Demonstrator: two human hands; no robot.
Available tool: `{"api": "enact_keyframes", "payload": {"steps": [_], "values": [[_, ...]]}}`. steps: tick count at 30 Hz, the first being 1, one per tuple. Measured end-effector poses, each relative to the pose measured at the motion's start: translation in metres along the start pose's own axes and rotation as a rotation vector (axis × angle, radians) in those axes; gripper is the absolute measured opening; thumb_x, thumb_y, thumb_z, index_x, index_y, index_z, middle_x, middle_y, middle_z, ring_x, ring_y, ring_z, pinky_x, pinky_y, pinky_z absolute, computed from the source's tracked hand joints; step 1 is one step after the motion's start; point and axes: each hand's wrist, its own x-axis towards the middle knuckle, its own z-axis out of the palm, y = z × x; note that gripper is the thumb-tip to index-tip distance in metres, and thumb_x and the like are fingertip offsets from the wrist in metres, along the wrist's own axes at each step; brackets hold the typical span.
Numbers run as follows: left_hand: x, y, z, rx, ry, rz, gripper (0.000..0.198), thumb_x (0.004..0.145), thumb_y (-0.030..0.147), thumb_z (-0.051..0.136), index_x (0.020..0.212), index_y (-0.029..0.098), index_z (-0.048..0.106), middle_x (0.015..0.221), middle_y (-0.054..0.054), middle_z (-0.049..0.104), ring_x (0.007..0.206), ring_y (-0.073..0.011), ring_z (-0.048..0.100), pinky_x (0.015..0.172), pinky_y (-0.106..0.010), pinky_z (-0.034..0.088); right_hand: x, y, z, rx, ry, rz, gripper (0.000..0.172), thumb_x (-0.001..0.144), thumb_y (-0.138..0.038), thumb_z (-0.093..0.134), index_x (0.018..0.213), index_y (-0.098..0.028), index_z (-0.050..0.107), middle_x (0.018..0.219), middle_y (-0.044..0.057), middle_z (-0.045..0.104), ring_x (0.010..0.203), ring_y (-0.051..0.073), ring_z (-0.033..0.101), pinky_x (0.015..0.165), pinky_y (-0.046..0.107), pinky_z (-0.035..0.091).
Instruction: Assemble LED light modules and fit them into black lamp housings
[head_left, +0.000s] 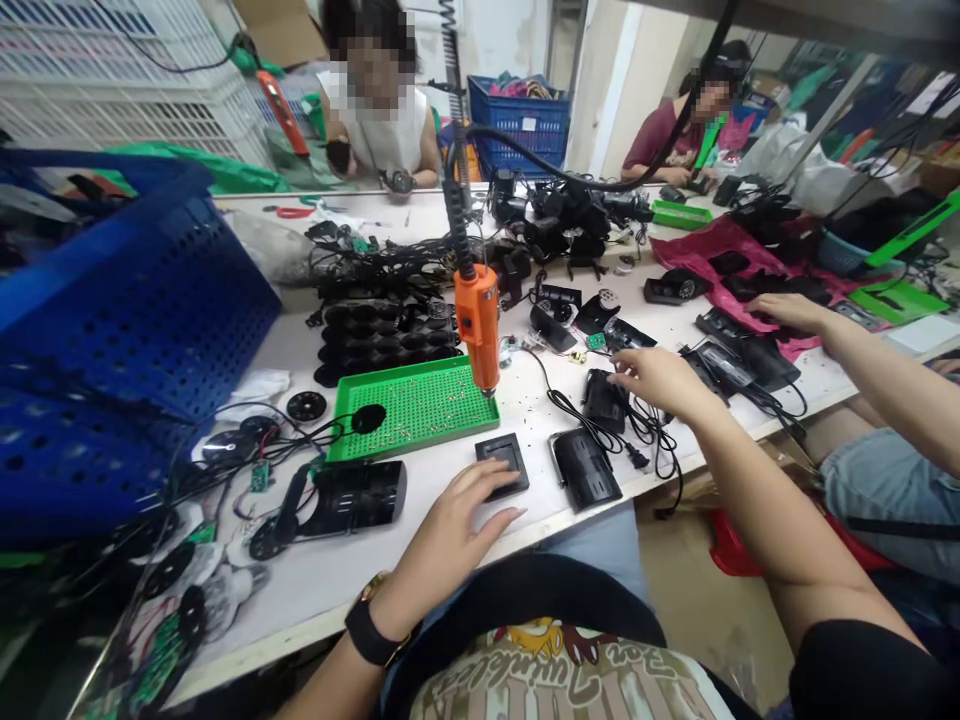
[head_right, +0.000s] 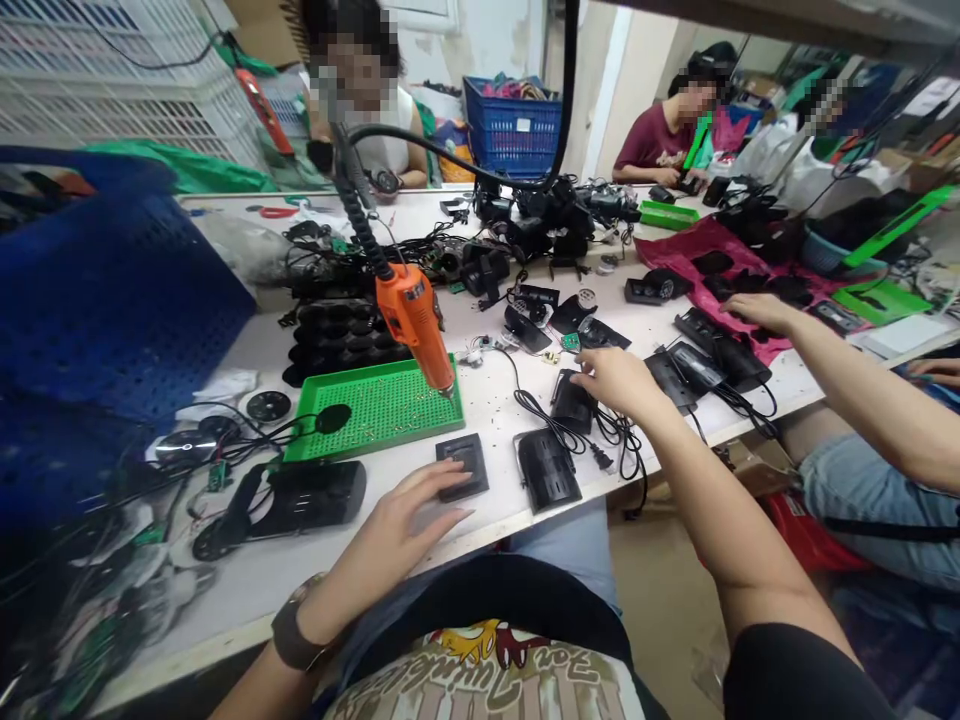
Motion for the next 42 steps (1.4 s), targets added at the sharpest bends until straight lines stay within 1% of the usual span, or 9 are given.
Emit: {"api": "enact_keyframes", "payload": {"steps": [8, 13, 17, 23, 26, 33, 38, 40, 42], "values": [[-0.016, -0.007, 0.012, 0.013, 0.066, -0.002, 0.029, 0.1, 0.037, 0.064, 0.126, 0.029, 0.072, 0.138, -0.009, 0.07, 0.132, -0.0276, 0.067, 0.114, -0.055, 0.055, 0.091, -0.017, 0.011, 0.004, 0.099, -0.019, 0.033, 0.096, -0.023, 0.055, 0.121, -0.012, 0.074, 0.118, 0.016, 0.079, 0.105, 0.027, 0.073, 0.085, 0.033, 0.051], [-0.022, -0.005, 0.013, 0.021, 0.116, -0.015, 0.026, 0.1, 0.035, 0.064, 0.124, 0.029, 0.073, 0.135, -0.009, 0.072, 0.129, -0.0271, 0.069, 0.111, -0.053, 0.058, 0.128, -0.064, 0.024, 0.003, 0.055, -0.332, 0.042, 0.093, -0.011, 0.051, 0.13, -0.017, 0.069, 0.133, 0.011, 0.074, 0.122, 0.023, 0.065, 0.102, 0.031, 0.047], [-0.025, -0.002, 0.012, 0.035, 0.134, -0.017, 0.026, 0.099, 0.034, 0.065, 0.124, 0.029, 0.073, 0.135, -0.008, 0.072, 0.128, -0.0269, 0.07, 0.11, -0.052, 0.058, 0.152, -0.093, 0.04, -0.05, -0.046, -0.491, 0.054, 0.081, -0.007, 0.066, 0.135, -0.014, 0.066, 0.137, 0.017, 0.07, 0.13, 0.033, 0.059, 0.109, 0.042, 0.044], [-0.031, -0.006, 0.014, 0.046, 0.16, -0.04, 0.025, 0.1, 0.034, 0.065, 0.123, 0.03, 0.073, 0.134, -0.007, 0.073, 0.125, -0.0266, 0.071, 0.108, -0.052, 0.06, 0.163, -0.125, 0.061, -0.001, -0.147, -0.575, 0.039, 0.097, -0.039, 0.069, 0.129, -0.017, 0.065, 0.132, 0.01, 0.068, 0.12, 0.026, 0.066, 0.104, 0.051, 0.055], [-0.03, -0.007, 0.014, 0.048, 0.166, -0.042, 0.025, 0.099, 0.034, 0.065, 0.123, 0.03, 0.073, 0.133, -0.007, 0.073, 0.125, -0.0265, 0.071, 0.107, -0.052, 0.06, 0.155, -0.133, 0.071, 0.103, -0.13, -0.56, 0.038, 0.099, -0.042, 0.066, 0.129, -0.017, 0.065, 0.131, 0.01, 0.068, 0.115, 0.024, 0.068, 0.098, 0.048, 0.06], [-0.027, -0.004, 0.01, 0.042, 0.188, 0.01, 0.025, 0.1, 0.033, 0.066, 0.123, 0.029, 0.073, 0.132, -0.007, 0.073, 0.125, -0.026, 0.07, 0.107, -0.051, 0.06, 0.133, -0.094, 0.069, 0.536, 0.138, -0.462, 0.036, 0.091, -0.038, 0.073, 0.116, -0.013, 0.072, 0.111, 0.012, 0.078, 0.1, 0.023, 0.074, 0.093, 0.04, 0.06], [-0.019, -0.009, 0.009, 0.057, 0.222, 0.019, 0.024, 0.1, 0.035, 0.066, 0.122, 0.028, 0.071, 0.131, -0.008, 0.073, 0.124, -0.0259, 0.069, 0.108, -0.052, 0.059, 0.127, -0.049, 0.024, 0.887, 0.437, -0.357, 0.067, 0.103, -0.068, 0.026, 0.143, -0.022, 0.054, 0.132, 0.017, 0.07, 0.113, 0.026, 0.073, 0.09, 0.045, 0.062], [-0.015, -0.011, 0.01, 0.078, 0.24, 0.023, 0.025, 0.1, 0.035, 0.066, 0.124, 0.026, 0.069, 0.133, -0.009, 0.071, 0.128, -0.0267, 0.067, 0.111, -0.054, 0.056, 0.116, -0.039, 0.003, 1.187, 0.636, -0.381, 0.074, 0.098, -0.08, 0.026, 0.142, -0.028, 0.056, 0.135, 0.014, 0.067, 0.121, 0.029, 0.071, 0.091, 0.047, 0.062], [-0.014, -0.014, 0.013, 0.11, 0.247, 0.017, 0.03, 0.099, 0.034, 0.067, 0.127, 0.025, 0.067, 0.137, -0.011, 0.069, 0.134, -0.0284, 0.063, 0.115, -0.056, 0.053, 0.095, -0.038, -0.009, 1.277, 0.657, -0.424, 0.075, 0.099, -0.078, 0.019, 0.146, -0.03, 0.053, 0.146, 0.013, 0.061, 0.133, 0.03, 0.065, 0.098, 0.048, 0.06]]}}
